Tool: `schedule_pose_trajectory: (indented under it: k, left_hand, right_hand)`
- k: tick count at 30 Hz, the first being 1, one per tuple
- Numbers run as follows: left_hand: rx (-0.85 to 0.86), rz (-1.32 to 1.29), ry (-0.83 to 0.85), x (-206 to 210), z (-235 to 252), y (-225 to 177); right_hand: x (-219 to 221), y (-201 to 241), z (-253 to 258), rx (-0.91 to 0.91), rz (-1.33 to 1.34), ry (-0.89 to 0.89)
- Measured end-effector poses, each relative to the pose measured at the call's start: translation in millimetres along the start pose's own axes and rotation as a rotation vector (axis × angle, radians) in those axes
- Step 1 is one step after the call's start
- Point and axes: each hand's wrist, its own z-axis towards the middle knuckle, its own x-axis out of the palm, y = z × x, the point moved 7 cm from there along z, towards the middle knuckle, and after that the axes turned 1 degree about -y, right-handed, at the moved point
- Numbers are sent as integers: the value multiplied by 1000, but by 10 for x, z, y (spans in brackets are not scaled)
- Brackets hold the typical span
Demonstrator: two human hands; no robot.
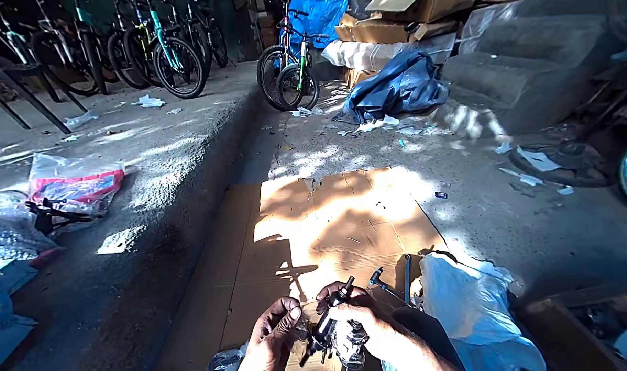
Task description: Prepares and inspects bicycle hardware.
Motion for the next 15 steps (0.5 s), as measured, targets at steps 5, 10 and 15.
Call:
schedule_pose_trajectory:
  k: [5,10,15]
  left_hand:
    - [23,-100,93,55,-19,-54]
    - [177,-216,13,-49,-62,-310]
    - [383,-60,-231,-380,-273,-622]
  right_hand:
    - [-57,-56,6,71,-31,-81]
    - [-100,-135,-19,199,82,-126]
    - [-285,-5,24,33,228,-220]
